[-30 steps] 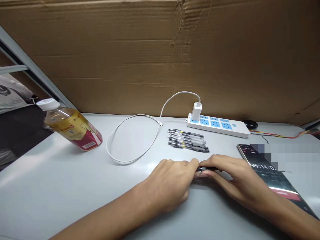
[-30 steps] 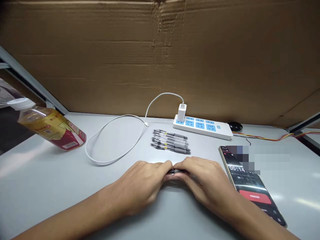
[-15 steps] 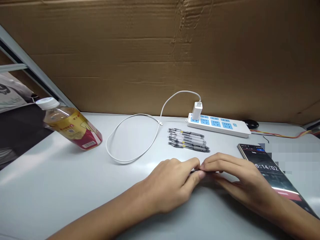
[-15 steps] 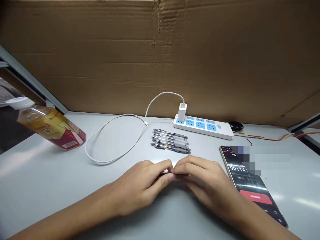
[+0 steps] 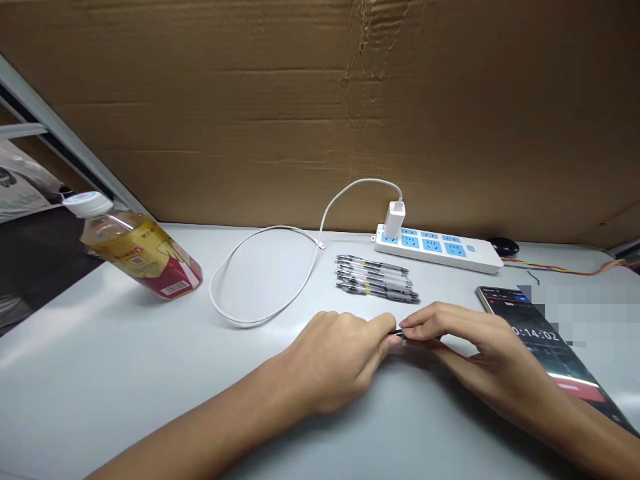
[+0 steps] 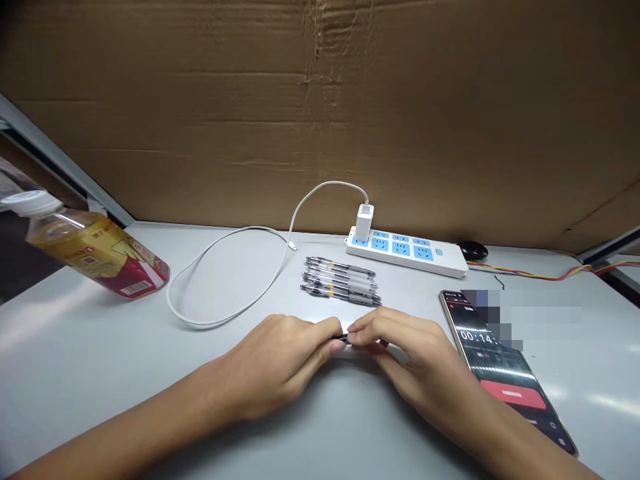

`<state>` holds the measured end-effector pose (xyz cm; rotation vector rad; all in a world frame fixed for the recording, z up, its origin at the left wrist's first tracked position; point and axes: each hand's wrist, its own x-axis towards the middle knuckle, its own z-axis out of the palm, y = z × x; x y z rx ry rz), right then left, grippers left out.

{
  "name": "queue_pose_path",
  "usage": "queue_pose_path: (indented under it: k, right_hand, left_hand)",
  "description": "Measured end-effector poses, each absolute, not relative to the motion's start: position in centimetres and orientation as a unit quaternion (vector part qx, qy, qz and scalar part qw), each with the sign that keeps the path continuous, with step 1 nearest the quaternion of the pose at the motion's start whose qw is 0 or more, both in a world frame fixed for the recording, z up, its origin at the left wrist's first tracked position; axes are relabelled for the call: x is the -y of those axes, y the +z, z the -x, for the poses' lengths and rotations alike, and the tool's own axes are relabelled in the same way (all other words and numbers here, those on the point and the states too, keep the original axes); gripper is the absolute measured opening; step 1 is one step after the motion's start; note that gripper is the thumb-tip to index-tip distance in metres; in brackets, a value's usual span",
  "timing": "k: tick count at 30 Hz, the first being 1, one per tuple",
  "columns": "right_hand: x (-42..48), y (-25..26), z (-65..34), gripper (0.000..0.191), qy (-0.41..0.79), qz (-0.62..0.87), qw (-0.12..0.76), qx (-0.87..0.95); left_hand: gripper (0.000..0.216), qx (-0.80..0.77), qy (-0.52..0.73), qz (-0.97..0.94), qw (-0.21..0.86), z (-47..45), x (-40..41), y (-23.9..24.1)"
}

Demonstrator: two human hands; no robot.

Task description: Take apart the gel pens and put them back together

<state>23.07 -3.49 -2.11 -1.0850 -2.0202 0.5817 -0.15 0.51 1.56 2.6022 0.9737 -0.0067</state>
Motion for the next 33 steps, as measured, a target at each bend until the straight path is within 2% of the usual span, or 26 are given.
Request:
queue_pose_path:
  k: [3, 6, 9, 13, 18, 21, 25, 30, 33]
  right_hand:
    - [3.4, -2.1, -23.2, 0.021, 0.189, 0.42, 0.39, 0.797]
    - [3.3, -1.9, -23.2, 0.006, 0.194, 0.437, 0.371, 0.796]
    - [3.3, -1.6, -23.0, 0.023, 0.23, 0.47, 0.318, 0.79]
    - [3.3, -1.6, -22.9, 0.025, 0.264, 0.483, 0.271, 0.79]
    - [3.0, -1.9, -23.4, 0.02, 0.215, 0.511, 0.289, 0.78]
    - [2.6, -2.0, -23.9, 0.022, 0.201, 0.533, 0.256, 0.781]
    - [2.1, -2.2, -24.7, 0.022, 0.166, 0.544, 0.209, 0.795]
    - [1.7, -2.7, -25.4, 0.022, 0.138, 0.545, 0.163, 0.811]
    - [1.9, -2.9, -25.3, 0.025, 0.128, 0.533, 0.168, 0.819]
  left_hand:
    - [0.024, -0.356, 0.011, -0.913, 0.196, 0.2, -0.6, 1.7]
    - [0.024, -0.362, 0.014, -0.915, 0.178, 0.3, -0.7, 1.6]
    - [0.022, -0.35, 0.008, -0.925, 0.149, 0.3, -0.7, 1.3]
    - [0.022, -0.33, 0.027, -0.936, 0.117, 0.4, -0.9, 0.8]
    - [0.018, -0.341, 0.037, -0.936, 0.08, 0.8, -1.6, 0.7]
    - [0.019, -0.361, -0.002, -0.93, 0.069, 1.4, -2.1, 1.2]
    - [0.018, -0.384, -0.049, -0.922, -0.008, 2.1, -2.8, 1.7]
    - [0.017, -0.374, -0.051, -0.925, -0.041, 2.3, -2.9, 1.5]
    - [0.019, -0.367, -0.036, -0.929, -0.046, 2.3, -2.9, 1.3]
